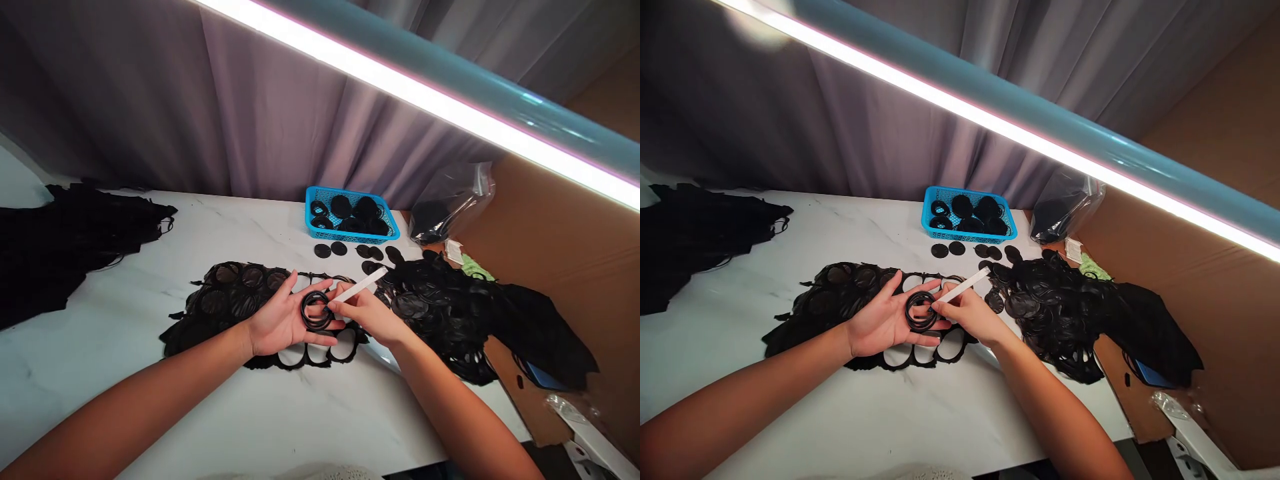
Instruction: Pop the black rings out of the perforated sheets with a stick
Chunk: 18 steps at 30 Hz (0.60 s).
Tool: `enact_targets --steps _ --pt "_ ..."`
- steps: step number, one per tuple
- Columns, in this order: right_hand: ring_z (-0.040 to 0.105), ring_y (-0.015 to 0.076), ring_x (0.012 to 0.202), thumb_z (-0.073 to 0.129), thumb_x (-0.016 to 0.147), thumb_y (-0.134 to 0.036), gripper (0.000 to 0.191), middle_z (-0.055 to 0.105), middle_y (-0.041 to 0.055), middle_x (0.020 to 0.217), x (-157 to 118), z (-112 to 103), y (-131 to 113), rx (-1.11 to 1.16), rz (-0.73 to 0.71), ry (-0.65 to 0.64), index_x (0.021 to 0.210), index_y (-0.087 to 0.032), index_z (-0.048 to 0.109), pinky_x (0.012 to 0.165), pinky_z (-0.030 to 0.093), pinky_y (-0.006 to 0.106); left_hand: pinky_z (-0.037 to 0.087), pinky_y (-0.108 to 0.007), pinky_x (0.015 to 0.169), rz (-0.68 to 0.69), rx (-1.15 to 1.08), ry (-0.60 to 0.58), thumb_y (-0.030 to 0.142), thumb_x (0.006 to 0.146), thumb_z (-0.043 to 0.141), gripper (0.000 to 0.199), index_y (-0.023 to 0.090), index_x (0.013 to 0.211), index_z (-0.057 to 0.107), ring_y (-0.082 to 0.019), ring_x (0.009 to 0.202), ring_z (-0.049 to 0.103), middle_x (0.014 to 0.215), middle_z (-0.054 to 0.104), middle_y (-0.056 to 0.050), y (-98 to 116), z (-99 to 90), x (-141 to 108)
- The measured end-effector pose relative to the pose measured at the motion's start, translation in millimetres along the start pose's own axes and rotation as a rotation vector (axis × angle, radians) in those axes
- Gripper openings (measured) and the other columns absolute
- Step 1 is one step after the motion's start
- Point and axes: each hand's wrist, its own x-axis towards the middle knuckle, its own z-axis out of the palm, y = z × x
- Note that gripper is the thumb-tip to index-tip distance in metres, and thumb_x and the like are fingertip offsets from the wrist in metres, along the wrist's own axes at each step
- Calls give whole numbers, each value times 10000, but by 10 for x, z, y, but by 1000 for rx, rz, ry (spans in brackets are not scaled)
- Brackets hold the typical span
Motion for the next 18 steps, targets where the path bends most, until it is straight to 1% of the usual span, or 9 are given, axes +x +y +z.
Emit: enact_targets --steps 4,8,10,12,13,14,15,17,18 --pt "554 161 788 655 861 -358 231 607 -1 816 -4 47 -7 -276 -121 97 737 -203 536 733 431 286 323 -624 1054 2 11 -18 711 944 330 752 242 1530 285 -335 1114 645 1176 670 -127 -7 5 -7" --pt "555 172 779 618 880 -336 226 630 7 813 -38 22 -88 -382 -178 140 726 -213 507 716 418 291 347 -590 1063 16 18 2 716 932 367 739 206 1466 378 -333 1130 639 1165 673 -128 -22 -5 -7" --pt "576 187 809 611 882 -329 225 652 20 840 -58 -65 -199 -440 -229 198 717 -219 506 737 425 302 374 -519 1071 51 77 73 692 930 416 700 172 1397 445 -311 1166 620 1211 652 -152 -52 -21 6" --pt "592 200 837 608 879 -326 236 664 28 859 -48 -214 -351 -549 -309 313 695 -224 500 765 427 312 429 -412 1034 139 253 203 607 916 543 605 164 1326 493 -260 1151 629 1234 643 -156 -108 -51 27" --pt "596 205 840 605 875 -326 240 668 30 857 -22 -308 -432 -620 -346 377 686 -225 496 769 426 315 478 -358 956 186 396 268 562 901 600 550 170 1278 519 -230 1066 668 1189 664 -142 -143 -70 39" --pt "599 207 831 600 870 -325 238 673 32 850 23 -407 -511 -696 -370 434 681 -225 495 764 423 316 518 -309 826 224 548 315 530 887 635 486 175 1209 552 -199 913 706 1090 696 -115 -182 -89 50" --pt "599 206 810 597 863 -322 230 678 33 840 90 -508 -583 -769 -379 481 680 -223 497 747 420 315 511 -268 667 246 695 335 523 880 642 425 175 1118 583 -164 706 698 941 715 -77 -221 -105 56" --pt "588 197 741 597 840 -312 209 685 35 804 291 -689 -692 -878 -371 540 681 -219 498 695 411 308 361 -228 443 255 891 319 571 898 582 401 172 923 612 -102 378 503 595 618 17 -295 -120 52" --pt "578 190 708 602 827 -306 204 683 34 781 422 -759 -727 -904 -365 557 678 -218 495 671 406 304 286 -225 409 257 938 302 600 911 539 438 174 843 614 -88 318 400 477 521 52 -325 -116 40"
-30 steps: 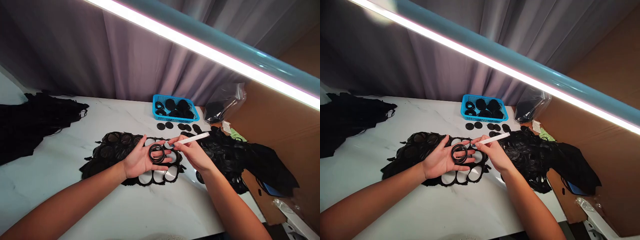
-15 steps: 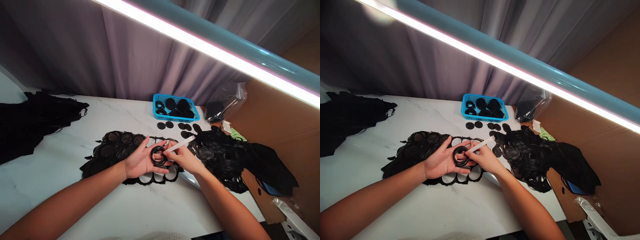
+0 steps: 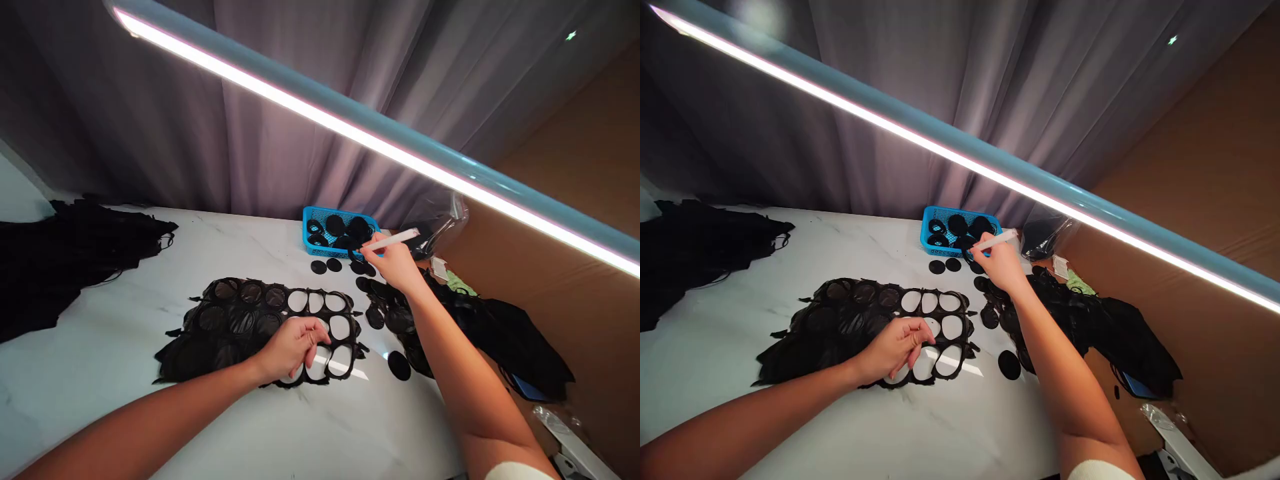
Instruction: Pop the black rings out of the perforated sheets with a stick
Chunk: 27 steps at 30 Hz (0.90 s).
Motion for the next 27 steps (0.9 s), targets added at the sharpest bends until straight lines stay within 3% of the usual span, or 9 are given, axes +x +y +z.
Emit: enact_targets --steps 2,4,9,13,15,19,21,24,27 --pt "566 177 672 615 808 -303 211 667 26 735 282 121 73 15 4 5 670 -217 481 647 406 295 222 -231 423 50 62 -16 617 911 526 485 177 728 614 -82 335 319 398 393 73 4 34 -57" --pt "578 169 673 618 810 -315 223 650 17 711 532 323 114 110 39 -3 676 -219 468 650 428 289 219 -240 463 132 204 -27 599 929 508 518 177 644 600 -87 399 329 424 382 58 28 55 -113" --pt "607 173 663 623 795 -262 219 630 18 661 906 877 167 140 170 -31 663 -222 453 667 465 302 306 -243 552 268 626 -65 439 1039 334 514 195 688 619 -114 506 460 547 525 24 28 60 -171" --pt "614 211 729 645 724 -176 251 604 35 615 966 1010 183 41 170 -40 575 -220 447 716 449 323 322 -250 541 411 915 -109 369 1022 422 335 220 802 626 -140 589 566 679 626 13 -22 66 -184" --pt "617 225 802 625 738 -170 219 630 61 689 902 948 158 20 147 -19 598 -216 464 748 444 327 330 -261 507 472 1097 -177 424 955 559 226 221 890 632 -165 625 600 778 653 -7 -42 103 -207" --pt "612 200 767 601 795 -257 150 628 40 723 474 783 102 46 110 -33 685 -209 511 673 450 295 437 -305 500 486 1370 -291 554 826 686 426 192 1035 608 -240 740 645 1013 631 -80 -73 251 -258" --pt "607 168 653 607 804 -306 134 621 17 690 141 759 119 201 151 -204 746 -200 551 544 428 255 482 -321 508 468 1445 -295 432 896 635 318 171 1069 586 -253 786 650 1053 609 -98 -70 334 -275" --pt "616 144 580 639 802 -355 203 655 24 751 -315 807 217 530 343 -495 910 -188 596 396 355 209 519 -315 537 407 1525 -267 130 931 513 143 137 1068 553 -244 827 649 1042 590 -108 -21 428 -292" --pt "679 159 705 702 773 -385 247 679 44 840 -552 890 341 756 448 -501 864 -191 579 440 430 195 529 -328 579 317 1507 -229 12 893 465 205 124 1050 532 -263 877 643 1069 570 -133 47 477 -286"
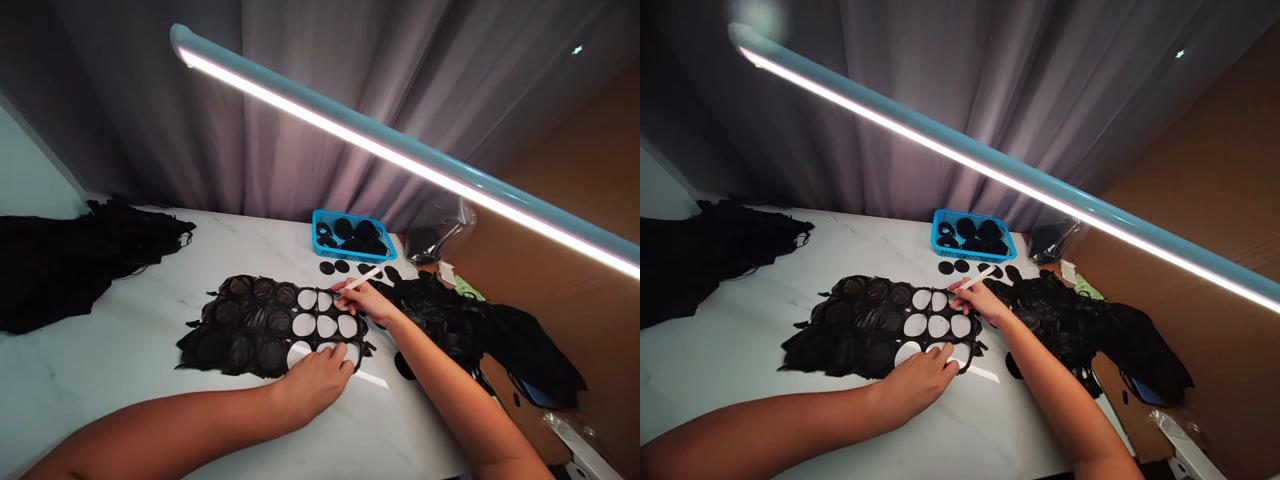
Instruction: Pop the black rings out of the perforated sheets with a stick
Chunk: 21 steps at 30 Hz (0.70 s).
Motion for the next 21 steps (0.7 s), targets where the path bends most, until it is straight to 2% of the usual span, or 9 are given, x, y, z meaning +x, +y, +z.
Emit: enact_targets --steps 3,6,8,11,16,18,21 --pt "708 191 840 709 770 -401 278 690 47 875 4 -33 97 29 -57 41 753 -204 513 628 546 250 493 -293 571 -25 -86 -21 -8 848 499 248 154 1035 519 -229 811 641 1046 573 -100 1 -21 69" --pt "706 193 798 609 839 -345 208 702 37 824 4 -154 71 -236 -113 187 736 -221 476 721 554 309 437 -238 550 -2 -168 5 23 831 518 265 207 1021 497 -148 714 604 1028 566 -24 -12 15 213" --pt "688 196 772 581 834 -262 163 690 29 764 -18 -298 14 -378 -138 296 719 -225 473 720 525 309 424 -222 567 23 -223 44 55 856 495 258 231 1045 482 -118 706 577 1052 553 0 2 60 360" --pt "651 200 754 609 765 -160 198 634 10 649 -58 -553 -77 -453 -145 392 650 -224 462 704 468 285 424 -206 610 76 -289 92 72 873 472 261 241 1073 466 -101 733 562 1066 538 10 97 147 652" --pt "621 175 616 657 692 -152 186 596 -12 548 -87 -824 -98 -437 -104 402 598 -207 507 607 441 259 412 -220 590 129 -328 113 83 888 470 232 234 1065 466 -117 754 573 1063 538 2 394 270 1100" --pt "608 166 552 687 682 -215 174 603 -7 535 -96 -894 -73 -369 -89 387 613 -200 528 548 445 254 402 -235 559 128 -315 116 68 870 491 251 223 1065 460 -133 734 577 1052 532 -14 479 263 1120" --pt "566 141 492 729 665 -348 262 582 -15 523 -130 -1028 -60 -230 -118 431 642 -207 508 483 437 241 410 -255 547 134 -269 151 46 879 477 291 221 1109 447 -170 791 596 1095 510 -52 464 175 895"
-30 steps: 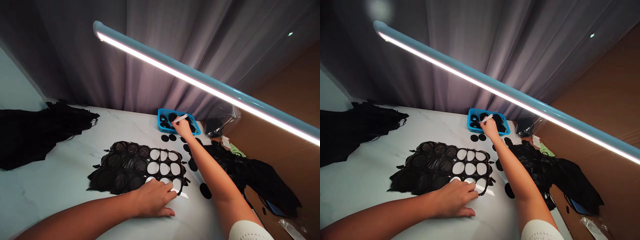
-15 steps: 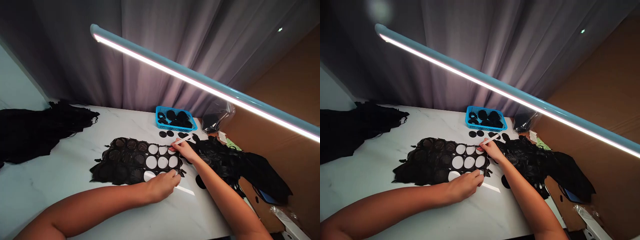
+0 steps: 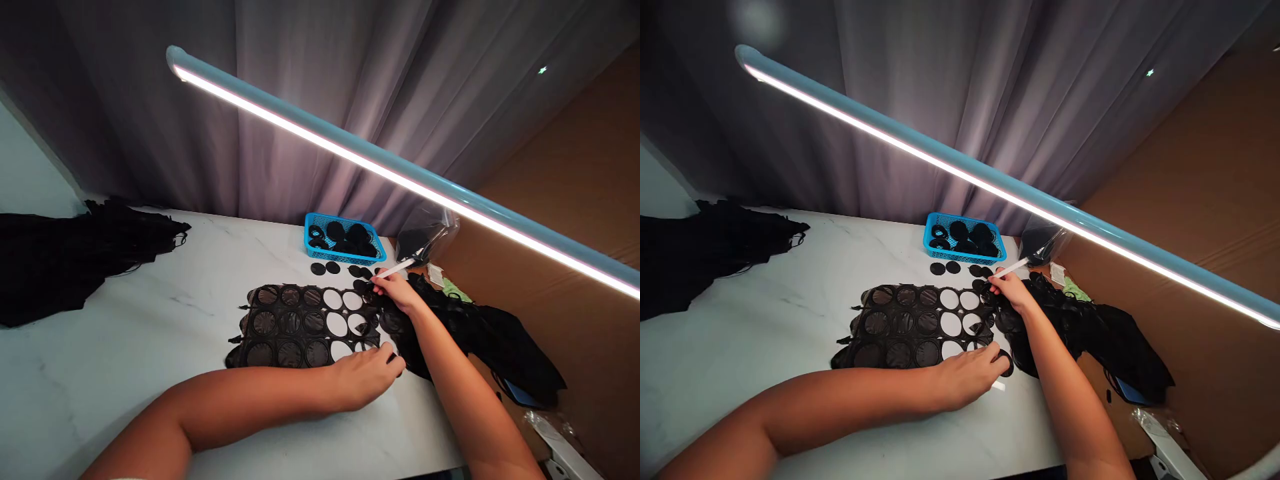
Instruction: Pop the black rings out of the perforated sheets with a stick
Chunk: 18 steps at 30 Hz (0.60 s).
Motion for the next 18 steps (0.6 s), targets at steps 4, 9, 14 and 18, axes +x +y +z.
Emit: enact_targets --steps 4,9,14,18 --pt "588 126 548 761 630 -457 384 581 -24 602 -14 -91 -26 177 -47 164 656 -223 458 527 483 239 494 -286 638 24 186 105 116 927 505 166 204 1067 501 -195 867 612 1044 560 -49 -252 -311 -546" --pt "660 166 723 753 702 -409 272 673 29 824 -235 486 -206 267 -140 -38 713 -208 571 695 541 304 426 -471 1039 -190 292 181 294 921 631 408 151 1278 495 -330 1310 472 1369 532 -153 -828 -466 -1047" --pt "625 183 834 705 767 -353 198 689 65 924 -363 1152 -304 7 -259 -429 705 -183 625 725 494 305 275 -534 1156 -215 310 139 398 935 598 531 143 1383 472 -322 1422 351 1504 431 -159 -975 -332 -1177" --pt "607 172 803 689 770 -345 192 682 63 932 -292 1196 -262 -59 -235 -425 711 -179 613 703 478 297 221 -555 1168 -215 277 154 419 950 553 531 160 1406 470 -309 1442 318 1541 377 -155 -947 -300 -1188"
